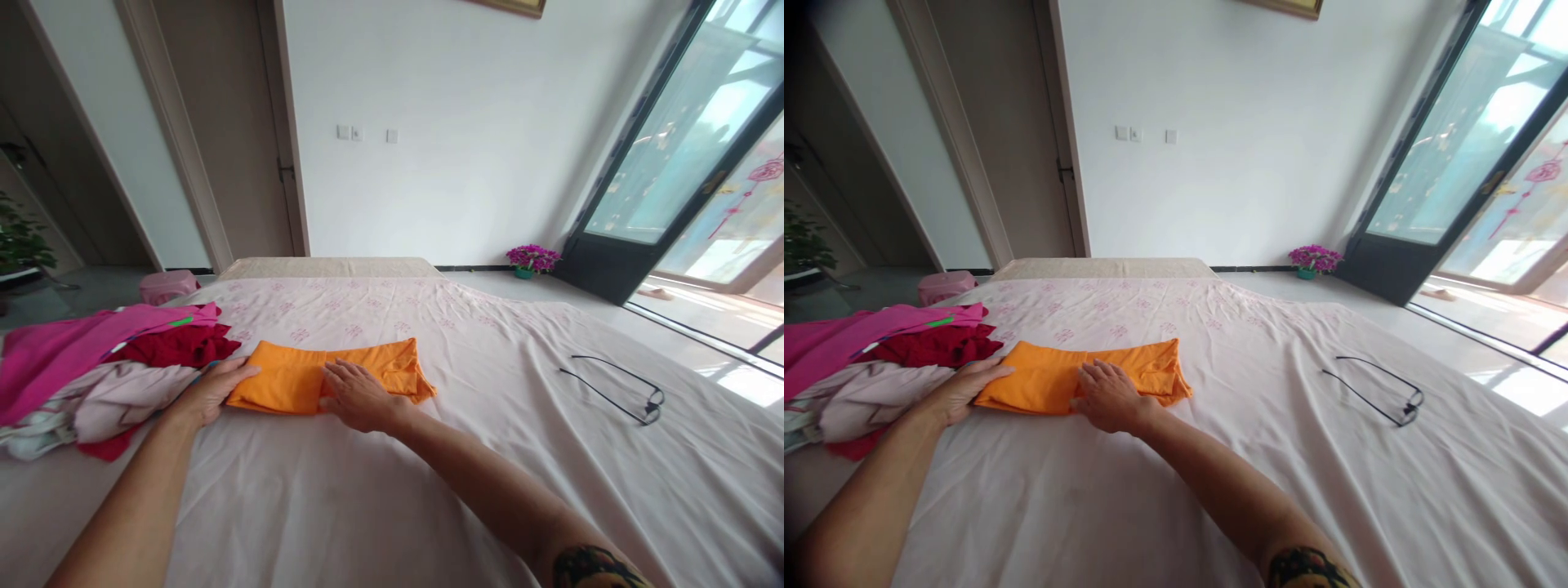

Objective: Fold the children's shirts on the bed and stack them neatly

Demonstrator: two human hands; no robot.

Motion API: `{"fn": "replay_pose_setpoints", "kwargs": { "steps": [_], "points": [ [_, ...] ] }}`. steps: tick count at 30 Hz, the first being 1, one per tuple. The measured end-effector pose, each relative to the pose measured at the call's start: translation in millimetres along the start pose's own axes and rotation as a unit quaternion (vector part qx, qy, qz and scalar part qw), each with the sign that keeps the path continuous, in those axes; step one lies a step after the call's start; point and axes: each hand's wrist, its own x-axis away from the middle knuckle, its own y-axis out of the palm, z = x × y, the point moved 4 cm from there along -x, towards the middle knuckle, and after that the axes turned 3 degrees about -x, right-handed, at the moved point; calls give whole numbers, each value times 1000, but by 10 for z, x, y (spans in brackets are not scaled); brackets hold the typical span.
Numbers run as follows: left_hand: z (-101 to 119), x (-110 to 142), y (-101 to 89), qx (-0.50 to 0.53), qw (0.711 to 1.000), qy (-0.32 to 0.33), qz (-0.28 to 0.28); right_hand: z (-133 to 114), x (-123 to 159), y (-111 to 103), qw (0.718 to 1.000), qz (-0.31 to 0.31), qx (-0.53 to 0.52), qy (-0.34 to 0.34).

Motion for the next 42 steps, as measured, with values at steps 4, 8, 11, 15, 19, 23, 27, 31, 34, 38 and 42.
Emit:
{"fn": "replay_pose_setpoints", "kwargs": {
  "steps": [4, 8, 11, 15, 19, 23, 27, 31, 34, 38, 42],
  "points": [
    [46, -12, 88, 91, 994, -41, -40, -59, -139, 170, 1000, 8, 20, 5],
    [282, 85, 284, 132, 988, -14, -78, -37, -151, 218, 999, 23, 27, 16],
    [472, 169, 489, 144, 986, 17, -85, 9, -147, 180, 1000, 9, 8, 18],
    [675, 236, 778, 140, 986, 51, -77, 97, -143, 64, 998, -10, -57, 6],
    [840, 320, 1111, 110, 990, 60, -70, 293, -111, -108, 956, 53, -273, 96],
    [874, 402, 1589, 93, 990, 66, -82, 612, 8, -288, 765, 152, -577, 242],
    [737, 407, 2102, 81, 987, 70, -122, 856, 92, -351, 636, 79, -711, 289],
    [551, 431, 2263, -40, 987, 108, -108, 1001, 151, -274, 622, 75, -719, 301],
    [473, 565, 2106, -183, 948, 253, -57, 1003, 168, -197, 653, 120, -694, 279],
    [305, 772, 1846, -389, 824, 411, -16, 996, 165, -156, 671, 181, -676, 244],
    [101, 757, 1734, -491, 754, 435, -30, 1124, 205, -144, 715, 213, -609, 271]
  ]
}}
